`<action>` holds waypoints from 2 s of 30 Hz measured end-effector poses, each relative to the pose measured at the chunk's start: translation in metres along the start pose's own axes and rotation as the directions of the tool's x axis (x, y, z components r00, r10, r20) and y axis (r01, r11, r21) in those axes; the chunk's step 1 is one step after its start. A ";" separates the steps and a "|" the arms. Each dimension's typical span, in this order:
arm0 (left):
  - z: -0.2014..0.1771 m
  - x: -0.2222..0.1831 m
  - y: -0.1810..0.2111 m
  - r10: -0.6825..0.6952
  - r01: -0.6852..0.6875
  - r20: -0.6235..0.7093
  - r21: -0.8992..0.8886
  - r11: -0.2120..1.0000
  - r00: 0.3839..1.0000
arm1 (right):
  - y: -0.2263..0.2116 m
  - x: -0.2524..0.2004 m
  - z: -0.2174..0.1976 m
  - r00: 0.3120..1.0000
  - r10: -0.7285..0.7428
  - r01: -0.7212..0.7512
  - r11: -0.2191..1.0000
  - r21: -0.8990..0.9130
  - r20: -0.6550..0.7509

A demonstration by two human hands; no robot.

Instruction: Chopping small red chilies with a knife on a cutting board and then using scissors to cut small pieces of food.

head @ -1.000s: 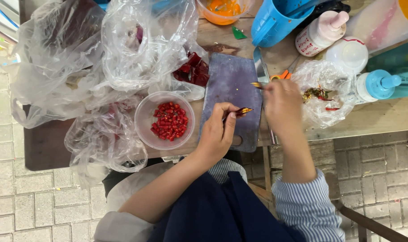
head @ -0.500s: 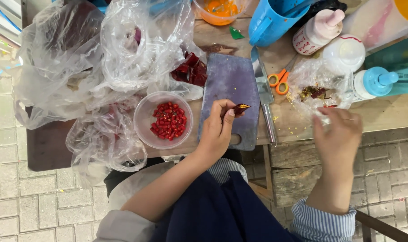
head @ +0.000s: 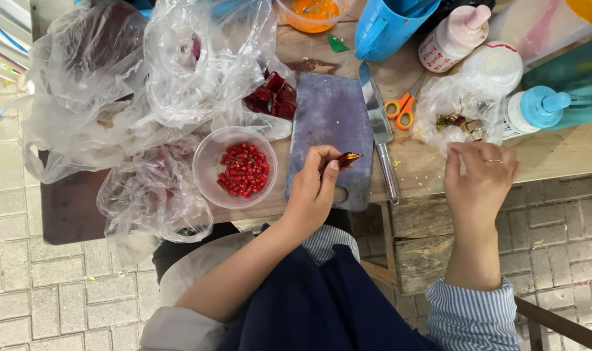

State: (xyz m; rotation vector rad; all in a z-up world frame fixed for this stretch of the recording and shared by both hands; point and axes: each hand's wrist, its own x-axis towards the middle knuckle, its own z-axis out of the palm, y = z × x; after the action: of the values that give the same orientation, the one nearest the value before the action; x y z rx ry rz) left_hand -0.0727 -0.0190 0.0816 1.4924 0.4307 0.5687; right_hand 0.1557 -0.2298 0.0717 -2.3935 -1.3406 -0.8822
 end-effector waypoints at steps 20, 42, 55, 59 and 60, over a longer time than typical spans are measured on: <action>-0.003 -0.021 0.000 0.119 -0.128 -0.064 -0.163 0.978 0.991 | -0.047 0.078 0.070 0.734 0.159 -0.147 0.986 -0.075 0.661; -0.009 -0.029 0.004 0.005 0.006 0.013 -0.674 0.739 1.000 | -0.064 0.091 0.060 0.607 0.197 -0.274 0.961 -0.030 0.770; -0.009 -0.031 0.015 0.135 -0.151 -0.069 -0.508 0.848 0.988 | -0.064 0.103 0.029 0.483 0.200 -0.688 0.689 0.228 0.852; -0.007 -0.027 0.015 0.108 -0.135 -0.084 -0.473 0.871 0.991 | -0.058 0.098 0.034 0.469 0.132 -0.789 0.508 0.347 0.873; -0.007 -0.026 0.014 0.068 -0.104 -0.093 -0.464 0.880 0.993 | -0.053 0.095 0.039 0.441 0.117 -0.842 0.396 0.366 0.890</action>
State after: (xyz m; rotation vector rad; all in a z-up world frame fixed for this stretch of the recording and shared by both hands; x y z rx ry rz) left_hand -0.0985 -0.0294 0.0928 1.0284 0.2583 0.7430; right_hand 0.1632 -0.1173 0.0970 -2.1051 -0.6430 0.9382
